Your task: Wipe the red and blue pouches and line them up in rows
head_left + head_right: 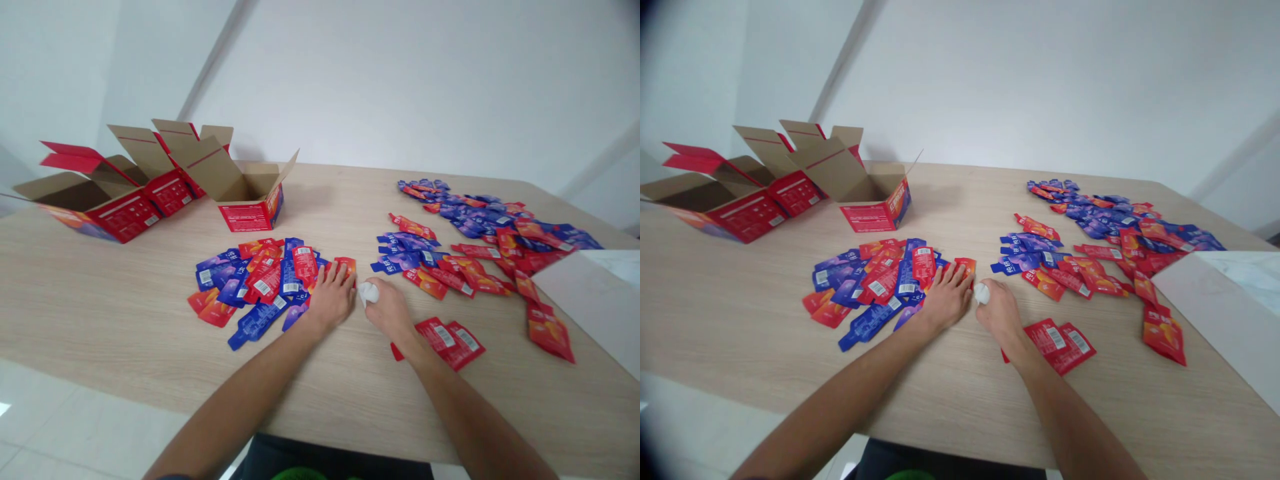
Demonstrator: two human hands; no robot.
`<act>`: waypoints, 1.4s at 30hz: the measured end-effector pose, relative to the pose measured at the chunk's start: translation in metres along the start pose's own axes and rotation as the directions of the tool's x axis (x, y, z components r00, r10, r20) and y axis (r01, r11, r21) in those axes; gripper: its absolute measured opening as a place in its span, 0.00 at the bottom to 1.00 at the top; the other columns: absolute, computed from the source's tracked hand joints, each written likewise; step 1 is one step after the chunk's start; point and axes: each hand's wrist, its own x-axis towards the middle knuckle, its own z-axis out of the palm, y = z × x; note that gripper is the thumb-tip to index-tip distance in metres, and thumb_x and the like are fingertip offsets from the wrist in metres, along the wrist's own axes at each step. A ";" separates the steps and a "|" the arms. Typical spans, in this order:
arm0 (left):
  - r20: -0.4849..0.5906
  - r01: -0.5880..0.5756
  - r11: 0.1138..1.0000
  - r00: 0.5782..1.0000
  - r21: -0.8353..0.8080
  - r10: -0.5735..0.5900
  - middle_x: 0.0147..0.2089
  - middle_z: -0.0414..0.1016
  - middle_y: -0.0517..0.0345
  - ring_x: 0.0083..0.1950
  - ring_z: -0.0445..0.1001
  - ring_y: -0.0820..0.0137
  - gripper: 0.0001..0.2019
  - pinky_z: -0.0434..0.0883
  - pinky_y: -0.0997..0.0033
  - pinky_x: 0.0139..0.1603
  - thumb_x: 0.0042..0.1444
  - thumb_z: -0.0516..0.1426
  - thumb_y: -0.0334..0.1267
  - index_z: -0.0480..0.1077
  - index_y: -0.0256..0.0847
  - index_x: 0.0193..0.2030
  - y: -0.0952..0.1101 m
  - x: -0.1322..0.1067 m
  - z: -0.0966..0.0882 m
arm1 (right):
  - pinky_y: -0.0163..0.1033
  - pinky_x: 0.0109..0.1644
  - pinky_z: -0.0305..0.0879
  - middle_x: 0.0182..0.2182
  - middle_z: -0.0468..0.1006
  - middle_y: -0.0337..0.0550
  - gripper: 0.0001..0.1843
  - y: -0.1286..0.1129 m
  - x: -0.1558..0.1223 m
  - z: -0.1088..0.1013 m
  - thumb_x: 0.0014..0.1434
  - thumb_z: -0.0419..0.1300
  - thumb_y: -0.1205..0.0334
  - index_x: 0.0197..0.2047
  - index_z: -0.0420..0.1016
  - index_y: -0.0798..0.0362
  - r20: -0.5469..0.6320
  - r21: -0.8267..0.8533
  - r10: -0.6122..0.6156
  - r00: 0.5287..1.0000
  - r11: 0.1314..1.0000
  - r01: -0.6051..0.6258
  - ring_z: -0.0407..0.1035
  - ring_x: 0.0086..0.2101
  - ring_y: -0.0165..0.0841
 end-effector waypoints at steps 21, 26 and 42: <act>0.082 -0.080 0.900 0.995 0.428 0.050 0.67 0.68 0.44 0.74 0.52 0.50 0.15 0.34 0.43 0.75 0.53 0.56 0.31 0.76 0.41 0.47 -0.017 -0.009 -0.050 | 0.36 0.37 0.63 0.35 0.83 0.45 0.15 -0.007 0.005 -0.036 0.51 0.60 0.72 0.42 0.79 0.51 -0.022 -0.022 0.152 0.988 0.988 -0.152 0.76 0.37 0.39; 0.164 -0.299 0.931 0.949 0.207 0.269 0.62 0.72 0.36 0.70 0.62 0.48 0.12 0.44 0.44 0.74 0.59 0.55 0.35 0.77 0.38 0.47 0.040 -0.021 0.017 | 0.36 0.38 0.63 0.37 0.83 0.49 0.13 0.031 0.017 -0.075 0.55 0.60 0.65 0.44 0.79 0.53 -0.064 -0.176 0.292 0.954 0.938 -0.299 0.77 0.39 0.41; 0.368 -0.295 0.890 0.916 0.347 0.161 0.77 0.43 0.37 0.77 0.35 0.38 0.39 0.31 0.32 0.71 0.53 0.57 0.62 0.65 0.42 0.66 0.056 0.037 0.097 | 0.48 0.54 0.64 0.59 0.72 0.66 0.32 0.168 0.048 -0.125 0.59 0.59 0.55 0.63 0.68 0.60 -0.113 -0.212 0.534 0.838 0.811 -0.546 0.68 0.57 0.51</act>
